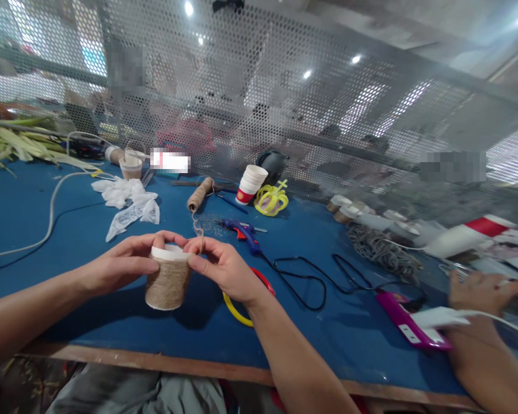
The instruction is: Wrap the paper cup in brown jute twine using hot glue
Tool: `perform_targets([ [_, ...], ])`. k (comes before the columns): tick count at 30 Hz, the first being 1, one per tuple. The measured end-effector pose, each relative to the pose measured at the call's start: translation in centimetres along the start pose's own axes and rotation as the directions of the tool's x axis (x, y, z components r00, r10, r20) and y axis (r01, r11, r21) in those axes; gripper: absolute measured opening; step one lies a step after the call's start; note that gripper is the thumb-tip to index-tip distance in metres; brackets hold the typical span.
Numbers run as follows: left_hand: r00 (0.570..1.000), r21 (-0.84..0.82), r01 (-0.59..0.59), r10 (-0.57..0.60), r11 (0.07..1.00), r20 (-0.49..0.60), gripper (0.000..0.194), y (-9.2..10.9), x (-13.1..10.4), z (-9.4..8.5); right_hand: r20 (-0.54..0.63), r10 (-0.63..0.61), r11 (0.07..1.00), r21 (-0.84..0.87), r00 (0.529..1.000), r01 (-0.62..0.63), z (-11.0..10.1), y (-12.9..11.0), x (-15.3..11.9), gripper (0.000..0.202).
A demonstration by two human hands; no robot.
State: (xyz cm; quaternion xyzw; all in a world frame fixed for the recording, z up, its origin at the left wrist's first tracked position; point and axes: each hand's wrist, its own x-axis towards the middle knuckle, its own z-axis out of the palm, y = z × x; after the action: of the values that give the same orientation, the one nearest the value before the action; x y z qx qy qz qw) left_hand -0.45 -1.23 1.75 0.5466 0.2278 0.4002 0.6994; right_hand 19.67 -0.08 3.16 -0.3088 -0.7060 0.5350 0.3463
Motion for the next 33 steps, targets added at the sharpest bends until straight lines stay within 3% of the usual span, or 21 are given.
perform_targets([
  [15,0.997,-0.108,0.008,-0.016,0.994,-0.073,0.013,0.0,0.0,0.3,0.005,0.001,0.999,0.036,1.0,-0.001,0.1,0.0,0.0,0.021],
  [22,0.999,-0.116,-0.02,0.015,0.993,-0.039,0.01,-0.2,0.0,0.0,-0.005,0.014,0.999,0.047,1.0,-0.014,0.4,0.2,-0.1,0.022],
  [24,1.0,-0.012,-0.024,0.024,1.0,-0.002,0.011,0.1,0.0,-0.5,0.003,0.007,1.0,0.014,1.0,-0.007,0.3,0.2,0.0,0.022],
  [27,0.996,0.311,-0.077,0.057,0.947,0.074,0.015,0.6,0.2,-1.4,0.0,-0.018,0.996,-0.093,1.0,0.018,0.2,0.0,0.0,0.02],
  [33,0.961,0.764,-0.246,0.255,0.597,0.11,0.028,0.4,0.6,-1.6,-0.05,-0.033,0.917,-0.4,0.998,0.01,0.2,-0.4,0.0,0.011],
])
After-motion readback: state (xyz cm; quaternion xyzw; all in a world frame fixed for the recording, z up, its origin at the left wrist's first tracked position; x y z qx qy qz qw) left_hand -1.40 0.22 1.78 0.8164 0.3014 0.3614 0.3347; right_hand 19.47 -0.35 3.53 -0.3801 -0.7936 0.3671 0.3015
